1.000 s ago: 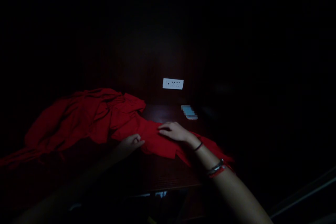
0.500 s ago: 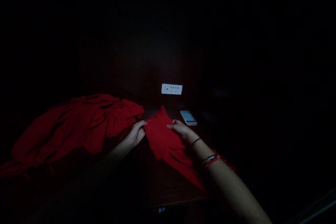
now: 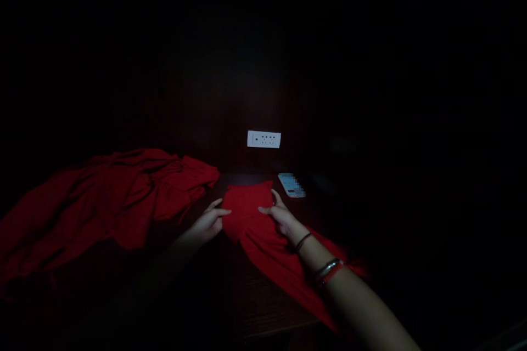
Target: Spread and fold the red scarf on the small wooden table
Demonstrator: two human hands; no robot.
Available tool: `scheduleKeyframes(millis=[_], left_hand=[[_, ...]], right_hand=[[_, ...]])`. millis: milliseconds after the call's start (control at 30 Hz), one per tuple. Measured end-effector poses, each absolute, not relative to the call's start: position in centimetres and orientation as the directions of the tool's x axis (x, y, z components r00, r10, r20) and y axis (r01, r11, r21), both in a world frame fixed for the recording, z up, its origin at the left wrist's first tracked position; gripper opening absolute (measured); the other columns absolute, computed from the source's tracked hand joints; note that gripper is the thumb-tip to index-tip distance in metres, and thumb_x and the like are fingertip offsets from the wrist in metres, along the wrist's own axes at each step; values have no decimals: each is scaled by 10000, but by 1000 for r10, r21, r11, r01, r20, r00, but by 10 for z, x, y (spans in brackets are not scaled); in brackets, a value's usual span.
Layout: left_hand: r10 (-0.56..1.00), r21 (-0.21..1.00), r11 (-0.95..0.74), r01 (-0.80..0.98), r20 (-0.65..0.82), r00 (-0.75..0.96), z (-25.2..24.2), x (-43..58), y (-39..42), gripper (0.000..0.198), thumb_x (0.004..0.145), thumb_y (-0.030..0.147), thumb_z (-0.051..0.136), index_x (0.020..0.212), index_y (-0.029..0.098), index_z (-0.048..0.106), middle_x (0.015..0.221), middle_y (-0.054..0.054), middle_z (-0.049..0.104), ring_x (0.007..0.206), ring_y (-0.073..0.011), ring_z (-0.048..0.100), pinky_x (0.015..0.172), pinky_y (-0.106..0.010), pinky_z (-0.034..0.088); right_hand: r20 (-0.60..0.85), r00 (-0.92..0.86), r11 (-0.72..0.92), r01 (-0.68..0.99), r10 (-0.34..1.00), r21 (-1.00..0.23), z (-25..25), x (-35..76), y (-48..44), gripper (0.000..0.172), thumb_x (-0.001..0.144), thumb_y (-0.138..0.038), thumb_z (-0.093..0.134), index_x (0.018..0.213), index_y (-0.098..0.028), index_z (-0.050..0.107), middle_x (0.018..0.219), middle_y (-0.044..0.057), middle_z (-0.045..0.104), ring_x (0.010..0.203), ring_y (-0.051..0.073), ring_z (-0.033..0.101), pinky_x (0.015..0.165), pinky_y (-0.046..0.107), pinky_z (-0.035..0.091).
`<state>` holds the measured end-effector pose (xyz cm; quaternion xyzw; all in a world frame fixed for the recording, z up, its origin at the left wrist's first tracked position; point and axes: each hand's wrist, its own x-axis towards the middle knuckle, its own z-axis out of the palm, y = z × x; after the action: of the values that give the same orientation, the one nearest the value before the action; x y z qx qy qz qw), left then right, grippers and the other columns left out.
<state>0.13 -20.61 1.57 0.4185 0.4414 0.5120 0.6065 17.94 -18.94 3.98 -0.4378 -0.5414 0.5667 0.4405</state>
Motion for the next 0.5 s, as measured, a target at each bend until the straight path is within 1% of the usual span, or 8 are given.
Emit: scheduleKeyframes(millis=[33,100,167,233,300,333,400,500], left_hand=[[988,944,155,-291,-148,46,17,-1,-207,552,673,1,413,1152,240,278,1001,-51,526,863,-151,550,690,-259,447],[957,905,258,-338,-288,-42,19,-5,-210,637,642,-24,421,1180,268,244,992,-41,533,788,-139,571,645,-261,460],[927,894,340,-291,-370,-54,21,-7,-211,642,660,33,468,1192,295,222,988,-37,538,703,-136,583,599,-280,469],[922,898,359,-257,-383,-53,21,-6,-210,566,689,163,535,1169,292,264,951,-34,556,625,-138,584,564,-299,473],[930,904,340,-261,-364,-51,18,-3,-204,437,701,261,560,1092,241,365,863,-28,583,573,-128,578,549,-285,472],[937,905,323,-277,-347,-43,17,-1,-201,362,710,260,554,1039,211,412,813,-24,593,568,-123,576,553,-269,472],[957,894,264,-361,-289,-15,15,1,-195,233,723,177,525,949,167,467,733,-17,601,589,-117,581,581,-242,472],[982,808,179,-561,-182,51,19,-4,-193,216,695,86,494,899,155,495,721,-12,604,639,-117,592,640,-238,473]], right_hand=[[-59,-257,-59,8,965,-998,41,182,-189,871,532,-212,646,1266,-290,184,1193,80,453,944,194,541,715,329,484],[-189,-280,-153,145,941,-977,45,187,-186,917,504,-214,673,1275,-264,179,1182,101,457,925,211,547,698,347,485],[-244,-218,-180,278,945,-944,47,186,-178,901,537,-277,669,1285,-236,169,1193,131,438,923,226,542,683,362,484],[-179,-152,-119,335,972,-935,46,180,-169,820,622,-343,607,1294,-210,157,1213,143,414,949,220,526,702,351,476],[-107,-112,-58,371,988,-927,42,170,-162,736,675,-297,552,1293,-188,169,1207,126,425,975,196,509,753,326,457],[-77,-92,-35,392,993,-919,39,164,-160,706,675,-240,540,1285,-182,190,1197,110,437,987,184,501,781,315,444],[3,-67,30,403,998,-915,34,155,-159,666,649,-136,513,1259,-179,250,1192,83,445,1009,164,486,824,292,418],[136,-127,167,279,983,-946,31,152,-160,659,644,-107,479,1254,-202,250,1195,67,444,1002,143,492,823,277,418]])
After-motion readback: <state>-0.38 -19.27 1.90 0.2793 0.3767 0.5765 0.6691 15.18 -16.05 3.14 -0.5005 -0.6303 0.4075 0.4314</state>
